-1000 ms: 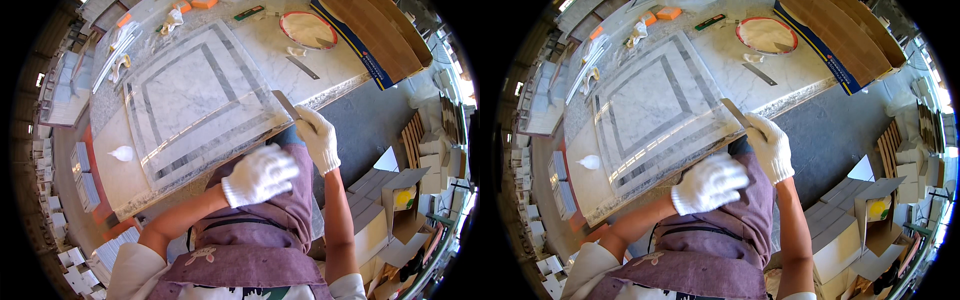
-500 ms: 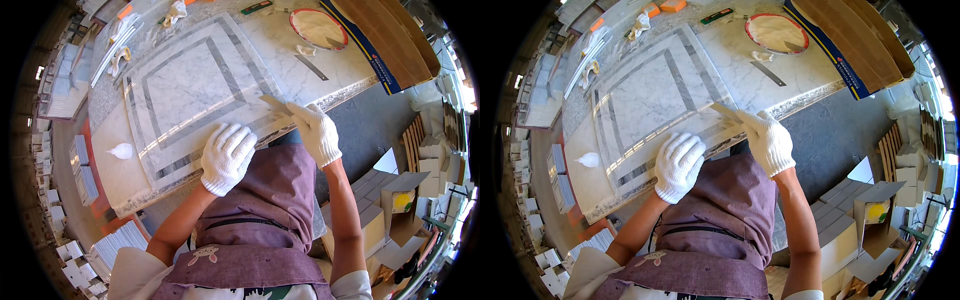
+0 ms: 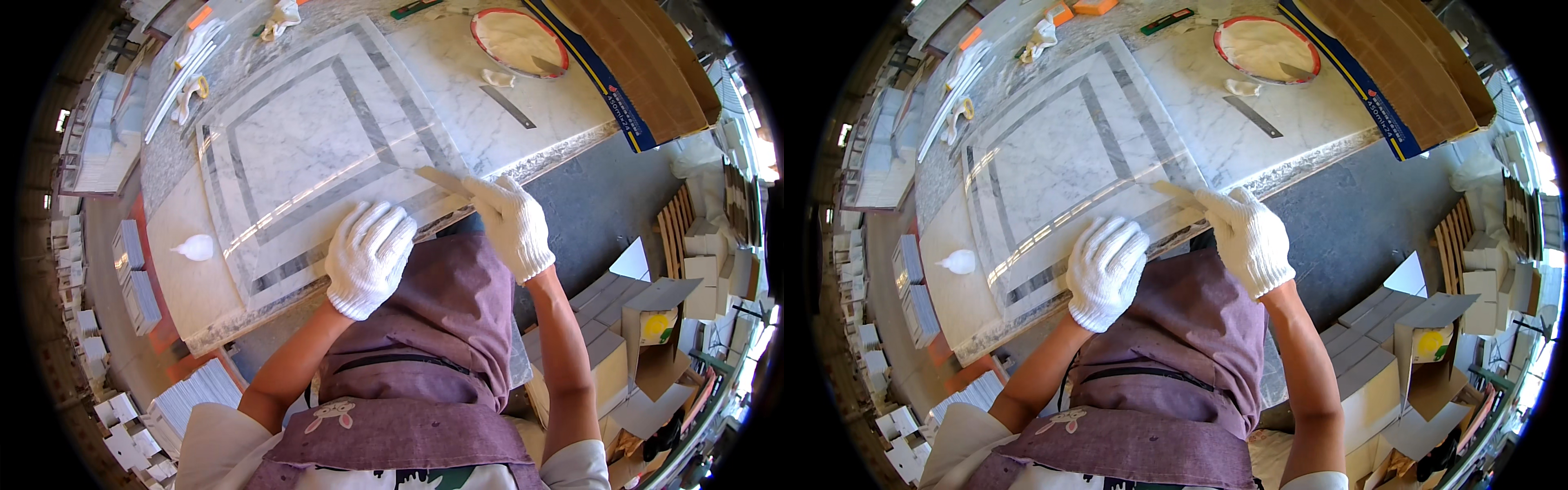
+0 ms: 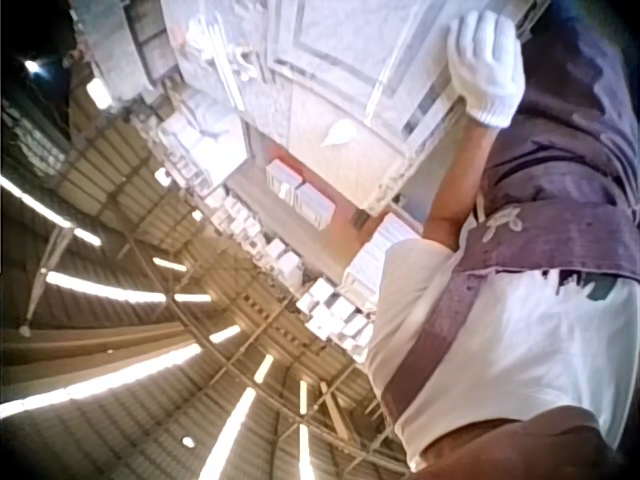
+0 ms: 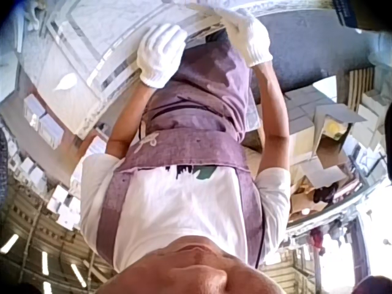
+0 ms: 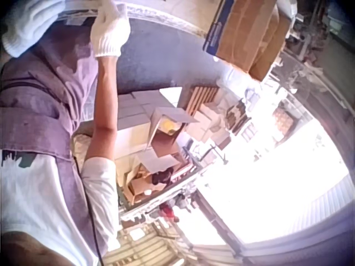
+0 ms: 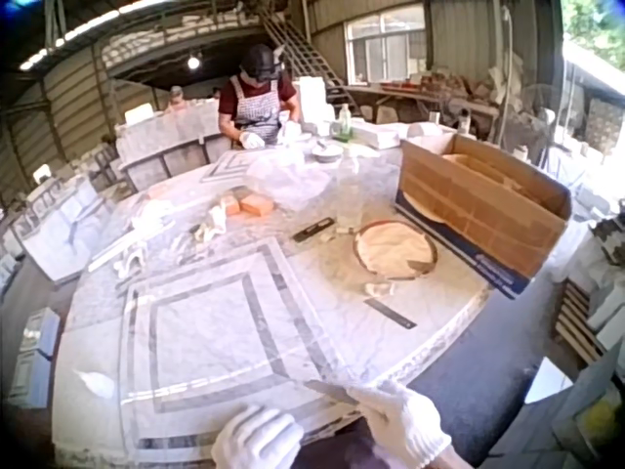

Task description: The person uses a white cloth to wipe the surface of a large square marble tile with a grey border. They repeatedly rub the surface and edges of the tile while standing at a workbench in a factory setting. Other workers are visible in the background handling similar tiles.

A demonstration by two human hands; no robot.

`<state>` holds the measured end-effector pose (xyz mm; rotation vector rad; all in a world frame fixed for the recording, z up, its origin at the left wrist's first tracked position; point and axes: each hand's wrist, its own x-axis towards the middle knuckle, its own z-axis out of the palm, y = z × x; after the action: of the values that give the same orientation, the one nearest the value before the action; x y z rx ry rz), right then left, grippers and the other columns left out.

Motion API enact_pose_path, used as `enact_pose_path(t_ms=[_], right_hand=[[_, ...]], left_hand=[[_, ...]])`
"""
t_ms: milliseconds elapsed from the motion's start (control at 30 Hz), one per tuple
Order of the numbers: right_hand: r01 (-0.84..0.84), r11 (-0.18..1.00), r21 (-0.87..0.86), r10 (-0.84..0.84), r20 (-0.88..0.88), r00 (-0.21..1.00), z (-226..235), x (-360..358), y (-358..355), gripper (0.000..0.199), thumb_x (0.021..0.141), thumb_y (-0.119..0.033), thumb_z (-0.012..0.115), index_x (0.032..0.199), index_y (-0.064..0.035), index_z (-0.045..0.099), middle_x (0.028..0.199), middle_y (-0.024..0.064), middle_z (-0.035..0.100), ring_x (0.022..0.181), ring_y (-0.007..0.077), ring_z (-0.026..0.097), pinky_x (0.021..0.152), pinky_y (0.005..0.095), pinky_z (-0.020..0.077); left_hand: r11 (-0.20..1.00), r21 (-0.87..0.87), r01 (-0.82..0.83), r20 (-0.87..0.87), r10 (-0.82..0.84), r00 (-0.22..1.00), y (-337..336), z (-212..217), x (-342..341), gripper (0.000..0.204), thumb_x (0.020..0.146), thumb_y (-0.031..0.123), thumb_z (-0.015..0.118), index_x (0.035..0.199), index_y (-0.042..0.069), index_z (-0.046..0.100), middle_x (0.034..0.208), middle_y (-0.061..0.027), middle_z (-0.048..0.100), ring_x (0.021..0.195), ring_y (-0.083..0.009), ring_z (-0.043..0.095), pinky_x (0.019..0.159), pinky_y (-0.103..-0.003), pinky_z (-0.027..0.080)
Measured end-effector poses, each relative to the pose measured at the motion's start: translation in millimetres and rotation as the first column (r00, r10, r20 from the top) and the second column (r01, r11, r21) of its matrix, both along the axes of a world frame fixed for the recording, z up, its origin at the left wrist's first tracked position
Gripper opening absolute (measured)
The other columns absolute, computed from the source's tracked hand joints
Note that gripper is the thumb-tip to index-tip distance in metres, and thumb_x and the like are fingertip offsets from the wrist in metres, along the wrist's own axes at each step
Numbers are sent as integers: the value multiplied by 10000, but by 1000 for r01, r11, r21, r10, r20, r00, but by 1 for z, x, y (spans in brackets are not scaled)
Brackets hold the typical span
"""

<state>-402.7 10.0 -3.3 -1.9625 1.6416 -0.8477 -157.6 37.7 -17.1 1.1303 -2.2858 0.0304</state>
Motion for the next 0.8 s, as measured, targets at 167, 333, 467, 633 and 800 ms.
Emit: enact_pose_path(t_ms=[167,333,467,633,800], right_hand=[[15,998,-58,-14,15,1000,-5,-2,-3,252,928,-124,619,1151,-126,736,857,135,647,767,339,656,671,400,519],[49,998,-26,-49,-2,999,-3,2,3,242,930,-126,622,1143,-121,737,865,137,648,778,346,654,680,403,519],[29,1000,-9,-28,18,999,-1,2,3,240,934,-128,617,1141,-120,738,864,141,645,792,352,652,690,401,519],[27,1000,-12,-27,3,1000,-4,2,7,264,922,-70,640,1171,-61,727,865,146,629,731,265,630,679,354,506],[-86,910,406,-212,633,745,-1,6,41,335,975,-38,608,1305,-37,663,903,58,657,750,130,595,676,280,504]], left_hand=[[999,-39,-4,-4,4,1000,-1,-3,-1,303,847,120,724,1148,107,694,1189,-82,677,1163,-309,622,1051,-504,473],[1000,-28,0,2,0,1000,0,-1,-1,302,847,125,721,1148,111,695,1192,-81,677,1169,-306,618,1050,-500,474],[1000,-30,-7,7,7,1000,0,-3,0,302,847,127,718,1147,112,696,1194,-83,676,1173,-306,616,1053,-500,471],[1000,-26,3,-6,-3,1000,-1,-2,-1,304,848,130,717,1150,108,696,1196,-86,676,1168,-313,617,1055,-504,467],[999,33,-8,-138,12,990,-1,8,-1,318,848,83,743,1160,66,688,1184,-107,677,1088,-301,659,989,-457,517]])
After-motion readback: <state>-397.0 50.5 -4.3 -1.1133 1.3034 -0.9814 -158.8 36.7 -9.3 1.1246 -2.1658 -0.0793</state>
